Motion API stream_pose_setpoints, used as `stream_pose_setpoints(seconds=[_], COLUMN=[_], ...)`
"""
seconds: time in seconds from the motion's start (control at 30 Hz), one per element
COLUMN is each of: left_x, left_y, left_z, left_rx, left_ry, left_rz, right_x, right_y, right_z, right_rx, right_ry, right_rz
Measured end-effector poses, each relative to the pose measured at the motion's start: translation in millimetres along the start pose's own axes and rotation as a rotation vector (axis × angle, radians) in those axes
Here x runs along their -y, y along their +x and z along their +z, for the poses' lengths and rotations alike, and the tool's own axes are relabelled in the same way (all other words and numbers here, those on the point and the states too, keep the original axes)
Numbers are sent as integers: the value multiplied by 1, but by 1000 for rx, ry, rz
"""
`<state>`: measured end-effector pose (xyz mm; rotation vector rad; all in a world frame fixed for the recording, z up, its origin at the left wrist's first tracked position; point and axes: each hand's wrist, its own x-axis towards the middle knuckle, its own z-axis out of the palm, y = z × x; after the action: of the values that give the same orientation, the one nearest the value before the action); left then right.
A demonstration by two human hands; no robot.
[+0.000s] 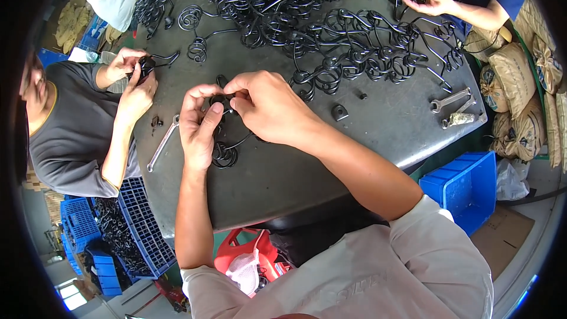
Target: Manually assembling wire frames with plastic housings and spring components at a shared workbench.
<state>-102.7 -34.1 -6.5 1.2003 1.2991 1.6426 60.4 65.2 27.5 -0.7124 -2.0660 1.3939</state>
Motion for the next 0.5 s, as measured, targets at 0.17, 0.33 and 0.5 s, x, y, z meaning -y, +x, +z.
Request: stream_pose_setpoints(seconds=[0.17, 0.33, 0.5], left_x=[2, -4, -6], left_y=[0, -4, -5], left_z=[4, 2, 1], left_rx=[-22, -28, -21], left_ry=[-70, 15, 56], left_rz=[18, -23, -42], right_x=[7, -7, -7], right_y=[-5, -7, -5], right_z=[2, 1, 0], right_rx=[-16, -15, 23], right_ry=[-16, -83, -89], right_rz=[68, -110, -182])
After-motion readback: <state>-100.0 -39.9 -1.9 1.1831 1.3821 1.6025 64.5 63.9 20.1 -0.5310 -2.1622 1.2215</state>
